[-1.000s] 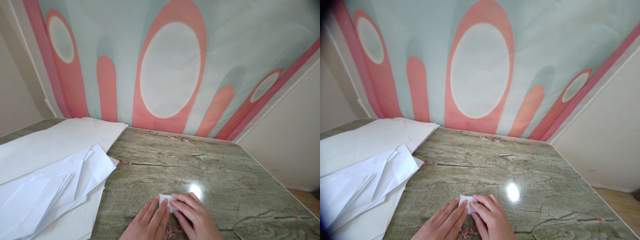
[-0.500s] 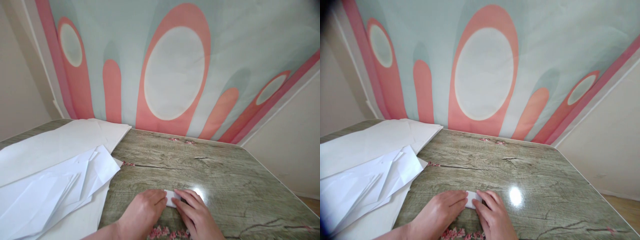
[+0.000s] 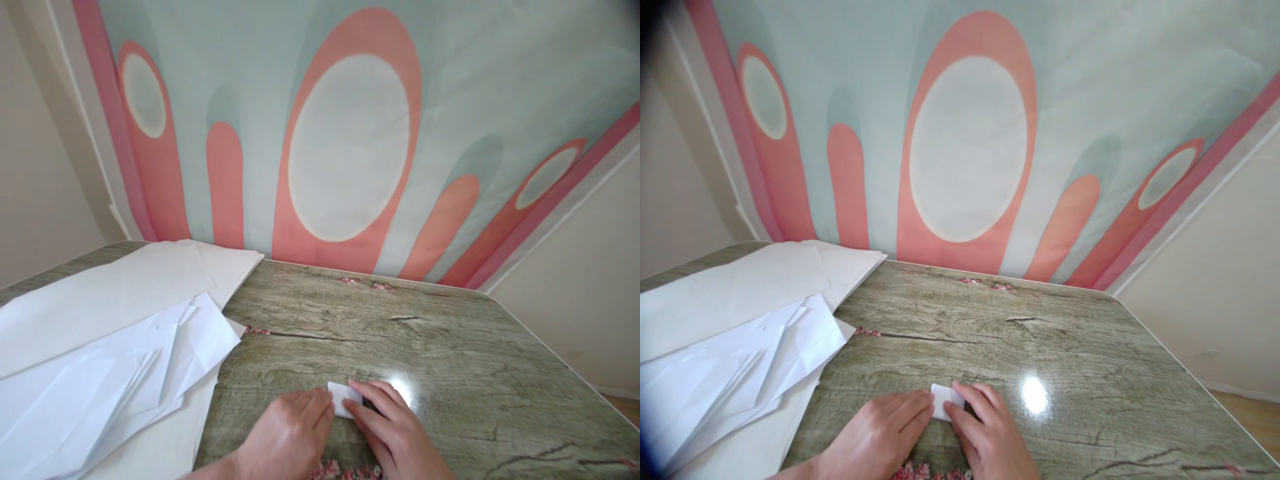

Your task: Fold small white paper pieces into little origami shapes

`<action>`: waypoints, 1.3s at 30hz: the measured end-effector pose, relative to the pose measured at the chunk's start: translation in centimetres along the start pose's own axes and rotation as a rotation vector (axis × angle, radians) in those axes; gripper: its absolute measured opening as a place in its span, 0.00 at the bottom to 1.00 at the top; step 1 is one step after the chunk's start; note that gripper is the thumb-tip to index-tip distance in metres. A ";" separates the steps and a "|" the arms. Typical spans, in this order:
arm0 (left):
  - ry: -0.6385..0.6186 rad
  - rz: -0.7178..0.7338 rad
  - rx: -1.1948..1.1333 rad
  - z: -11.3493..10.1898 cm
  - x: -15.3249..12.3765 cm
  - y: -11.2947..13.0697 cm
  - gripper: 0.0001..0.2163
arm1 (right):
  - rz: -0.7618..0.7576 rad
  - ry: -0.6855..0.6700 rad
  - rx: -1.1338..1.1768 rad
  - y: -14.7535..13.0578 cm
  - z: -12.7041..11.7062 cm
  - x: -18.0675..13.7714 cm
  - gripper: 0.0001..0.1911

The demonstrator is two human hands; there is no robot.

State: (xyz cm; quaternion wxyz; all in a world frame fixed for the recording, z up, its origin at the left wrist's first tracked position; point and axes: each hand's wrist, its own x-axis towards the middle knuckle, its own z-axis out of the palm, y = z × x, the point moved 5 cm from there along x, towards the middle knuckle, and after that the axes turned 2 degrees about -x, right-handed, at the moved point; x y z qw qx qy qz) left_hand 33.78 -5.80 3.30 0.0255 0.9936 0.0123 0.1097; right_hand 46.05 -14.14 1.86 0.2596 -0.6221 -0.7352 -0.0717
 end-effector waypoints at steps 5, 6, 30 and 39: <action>-0.015 0.001 0.017 -0.3 0.0 0.1 0.12 | 0.052 -0.020 0.040 0.0 0.1 0.0 0.16; -0.010 -0.001 0.011 -0.4 0.0 0.1 0.11 | 0.060 -0.023 0.045 0.0 0.1 -0.1 0.16; 0.161 -0.241 -0.336 -0.7 -0.3 -2.3 0.12 | -0.007 -0.045 0.020 -0.4 -0.5 0.2 0.15; 0.183 -0.276 -0.387 -0.2 -0.2 -3.2 0.13 | -0.038 -0.080 0.001 -0.6 -0.4 0.3 0.16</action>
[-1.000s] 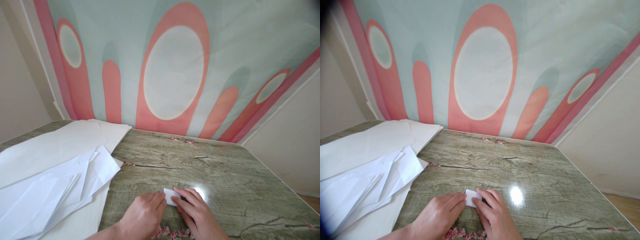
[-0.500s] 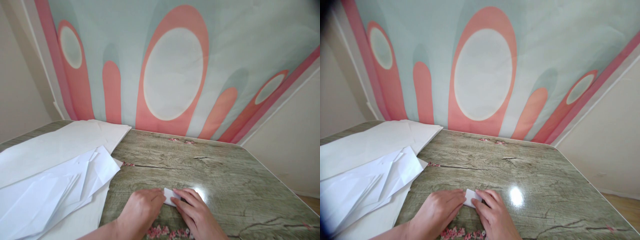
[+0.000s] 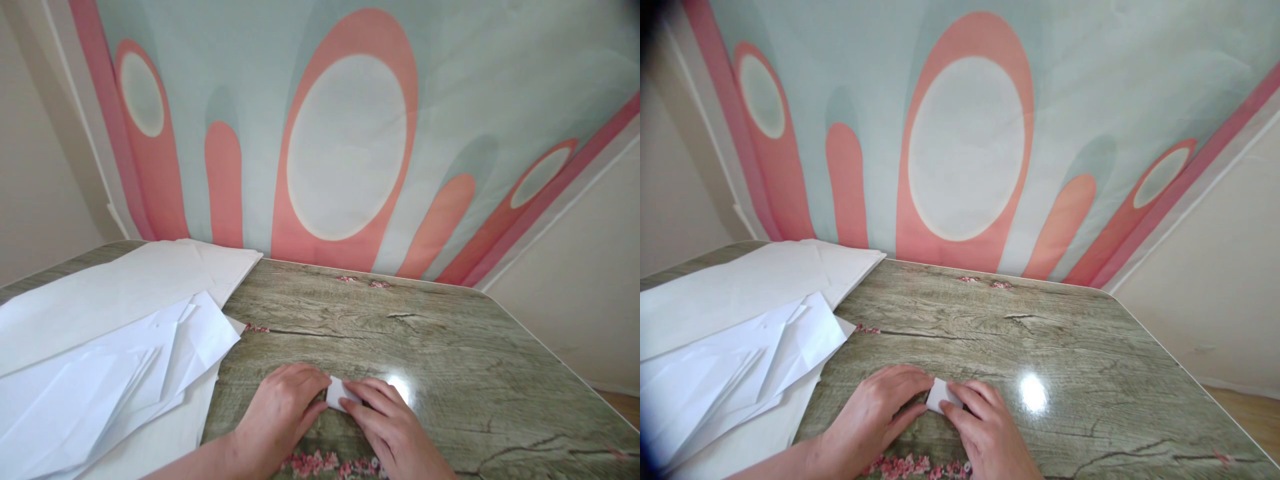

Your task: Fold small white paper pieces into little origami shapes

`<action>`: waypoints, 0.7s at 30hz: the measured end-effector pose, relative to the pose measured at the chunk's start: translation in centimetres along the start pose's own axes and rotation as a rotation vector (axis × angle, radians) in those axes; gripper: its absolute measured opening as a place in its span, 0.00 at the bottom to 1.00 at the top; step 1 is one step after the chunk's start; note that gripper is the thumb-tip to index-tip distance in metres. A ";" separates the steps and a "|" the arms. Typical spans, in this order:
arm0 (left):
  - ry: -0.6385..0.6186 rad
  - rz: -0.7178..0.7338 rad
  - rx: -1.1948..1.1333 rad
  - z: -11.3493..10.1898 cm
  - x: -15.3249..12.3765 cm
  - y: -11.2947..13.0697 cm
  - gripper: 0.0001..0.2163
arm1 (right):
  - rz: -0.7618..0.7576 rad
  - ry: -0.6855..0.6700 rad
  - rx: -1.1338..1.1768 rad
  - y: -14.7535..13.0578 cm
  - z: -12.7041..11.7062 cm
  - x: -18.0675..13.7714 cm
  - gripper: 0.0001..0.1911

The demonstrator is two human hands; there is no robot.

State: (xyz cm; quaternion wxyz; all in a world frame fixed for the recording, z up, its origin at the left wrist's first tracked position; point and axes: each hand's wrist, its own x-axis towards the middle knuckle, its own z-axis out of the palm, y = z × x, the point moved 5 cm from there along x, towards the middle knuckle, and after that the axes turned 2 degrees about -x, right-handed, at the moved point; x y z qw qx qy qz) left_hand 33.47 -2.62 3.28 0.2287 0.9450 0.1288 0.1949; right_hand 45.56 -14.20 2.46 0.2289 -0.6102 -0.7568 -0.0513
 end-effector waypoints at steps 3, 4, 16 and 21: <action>0.006 0.034 0.023 0.1 0.1 0.1 0.15 | -0.016 -0.008 -0.027 0.0 0.1 -0.1 0.16; 0.010 0.053 0.046 0.1 0.1 0.1 0.14 | -0.026 -0.009 -0.040 0.0 0.1 -0.1 0.16; -0.027 0.211 0.236 0.9 -0.3 1.0 0.08 | -0.059 0.022 -0.070 0.2 0.2 -0.2 0.17; -0.046 0.210 0.259 1.0 -0.3 1.2 0.10 | 0.003 0.096 -0.002 0.2 0.0 -0.3 0.17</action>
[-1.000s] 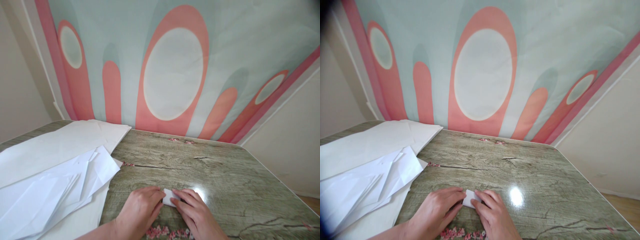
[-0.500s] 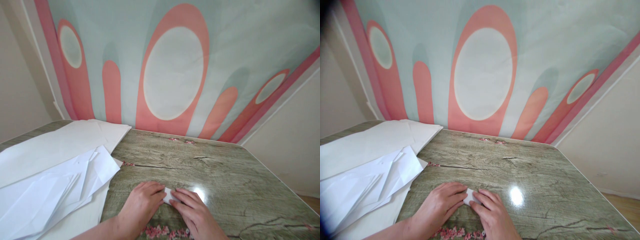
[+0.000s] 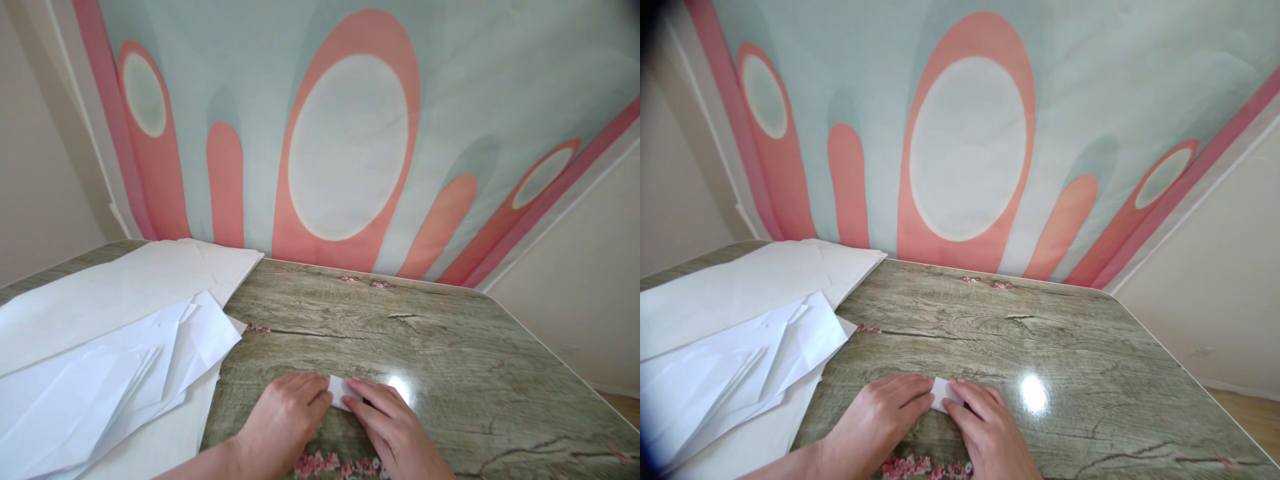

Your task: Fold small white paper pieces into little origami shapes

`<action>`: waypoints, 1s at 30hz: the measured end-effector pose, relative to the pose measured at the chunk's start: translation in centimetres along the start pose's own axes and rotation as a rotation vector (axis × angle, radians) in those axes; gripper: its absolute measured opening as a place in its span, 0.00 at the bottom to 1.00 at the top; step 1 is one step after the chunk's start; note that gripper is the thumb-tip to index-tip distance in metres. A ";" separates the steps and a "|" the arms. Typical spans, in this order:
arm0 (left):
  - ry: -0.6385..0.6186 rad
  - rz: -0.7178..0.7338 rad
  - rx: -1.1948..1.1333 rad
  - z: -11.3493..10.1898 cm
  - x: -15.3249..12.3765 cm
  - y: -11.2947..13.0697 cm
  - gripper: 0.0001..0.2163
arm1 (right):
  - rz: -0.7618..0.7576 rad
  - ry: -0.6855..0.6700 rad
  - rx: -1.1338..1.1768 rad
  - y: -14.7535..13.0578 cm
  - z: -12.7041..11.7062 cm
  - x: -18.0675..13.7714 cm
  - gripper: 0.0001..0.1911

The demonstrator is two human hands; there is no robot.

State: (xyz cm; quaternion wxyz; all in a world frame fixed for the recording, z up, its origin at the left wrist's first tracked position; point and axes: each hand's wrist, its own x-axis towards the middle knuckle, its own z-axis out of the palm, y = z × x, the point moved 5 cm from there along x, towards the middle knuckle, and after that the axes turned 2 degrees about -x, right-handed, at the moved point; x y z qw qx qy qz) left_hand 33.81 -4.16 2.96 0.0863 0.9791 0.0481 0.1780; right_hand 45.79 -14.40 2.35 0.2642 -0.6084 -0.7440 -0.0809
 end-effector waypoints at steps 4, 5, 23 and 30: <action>-0.017 -0.008 0.003 -0.1 0.0 0.2 0.09 | 0.058 0.034 0.028 0.1 0.0 -0.1 0.15; -0.015 -0.009 0.006 -0.1 0.0 0.2 0.09 | 0.064 0.043 0.029 0.2 0.0 -0.1 0.15; -0.090 0.000 0.057 0.2 0.0 0.4 0.10 | 0.092 -0.003 0.035 0.4 0.5 0.2 0.16; -0.129 0.011 0.100 0.1 0.2 0.7 0.10 | 0.102 -0.033 0.047 0.7 0.8 0.0 0.14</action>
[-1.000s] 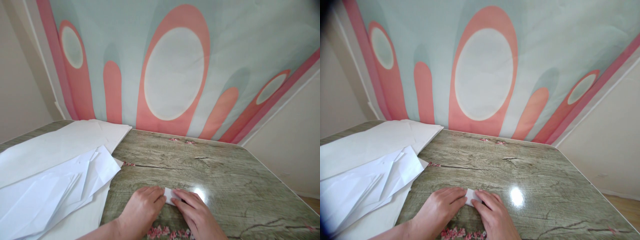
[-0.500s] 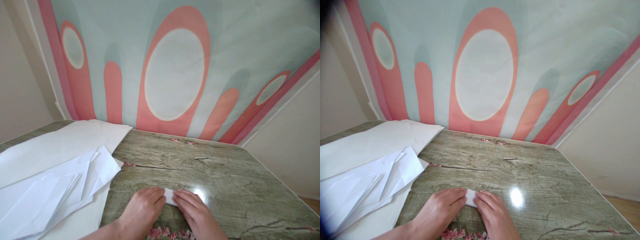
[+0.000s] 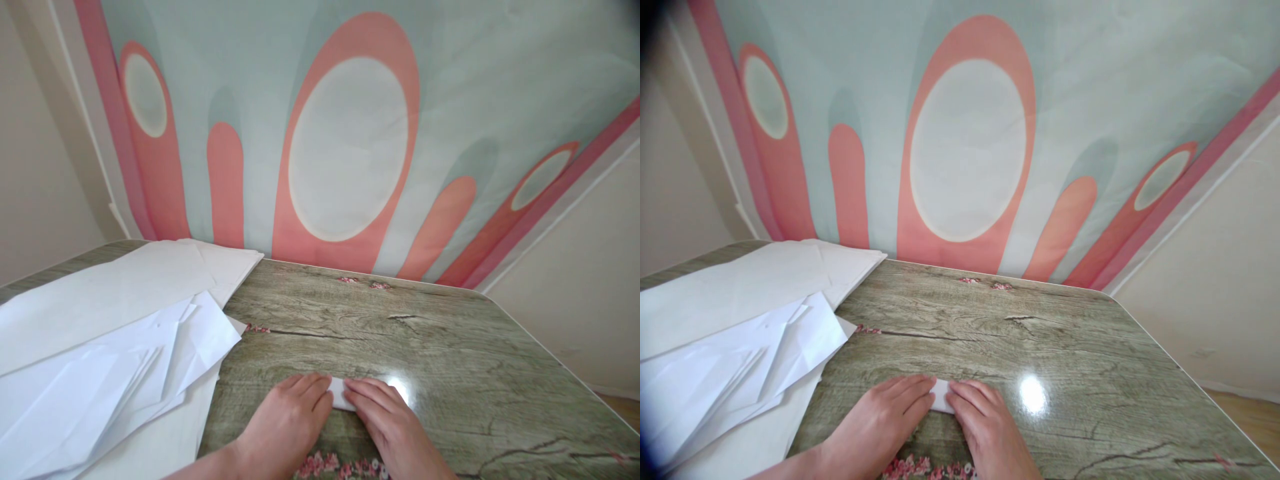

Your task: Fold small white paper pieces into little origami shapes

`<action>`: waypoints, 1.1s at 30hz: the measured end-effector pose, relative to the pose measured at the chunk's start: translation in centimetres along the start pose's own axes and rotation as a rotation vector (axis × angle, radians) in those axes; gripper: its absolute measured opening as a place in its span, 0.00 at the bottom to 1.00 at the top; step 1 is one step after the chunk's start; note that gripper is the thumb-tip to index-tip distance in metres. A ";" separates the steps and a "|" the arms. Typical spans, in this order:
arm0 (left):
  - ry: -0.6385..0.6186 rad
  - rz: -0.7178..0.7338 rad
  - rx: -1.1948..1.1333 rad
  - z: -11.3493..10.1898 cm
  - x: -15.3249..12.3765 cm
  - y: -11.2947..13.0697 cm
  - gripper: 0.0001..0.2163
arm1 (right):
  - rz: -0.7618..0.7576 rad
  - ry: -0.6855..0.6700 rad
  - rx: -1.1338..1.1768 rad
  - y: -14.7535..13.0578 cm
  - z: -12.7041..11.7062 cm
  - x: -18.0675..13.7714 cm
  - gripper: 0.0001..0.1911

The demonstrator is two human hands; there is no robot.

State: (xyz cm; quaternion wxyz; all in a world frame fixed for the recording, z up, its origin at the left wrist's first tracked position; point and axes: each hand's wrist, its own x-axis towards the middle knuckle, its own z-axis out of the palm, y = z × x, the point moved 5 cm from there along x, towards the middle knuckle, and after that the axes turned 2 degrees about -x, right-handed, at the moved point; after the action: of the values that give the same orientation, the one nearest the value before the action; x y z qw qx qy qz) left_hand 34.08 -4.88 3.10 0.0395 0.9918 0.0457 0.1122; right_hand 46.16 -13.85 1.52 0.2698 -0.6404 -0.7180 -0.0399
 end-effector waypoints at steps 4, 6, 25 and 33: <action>-0.051 0.011 0.022 0.0 -0.1 0.2 0.16 | 0.001 0.033 -0.003 0.2 -0.1 -0.3 0.15; -0.066 0.012 0.023 0.1 -0.2 0.2 0.17 | 0.013 0.071 -0.001 0.2 -0.4 -0.5 0.16; -0.072 -0.058 0.054 0.7 -0.2 0.4 0.16 | -0.134 0.049 -0.161 -1.3 -1.3 -0.2 0.13; -0.091 -0.064 0.058 0.8 -0.2 0.4 0.17 | -0.096 0.019 -0.110 -0.9 -0.9 -0.5 0.13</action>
State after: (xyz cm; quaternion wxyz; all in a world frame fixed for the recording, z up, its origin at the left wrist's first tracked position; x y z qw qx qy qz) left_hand 34.09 -5.37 2.35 0.0162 0.9947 0.0786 0.0644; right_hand 45.58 -14.82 2.29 0.2387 -0.6186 -0.7421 -0.0984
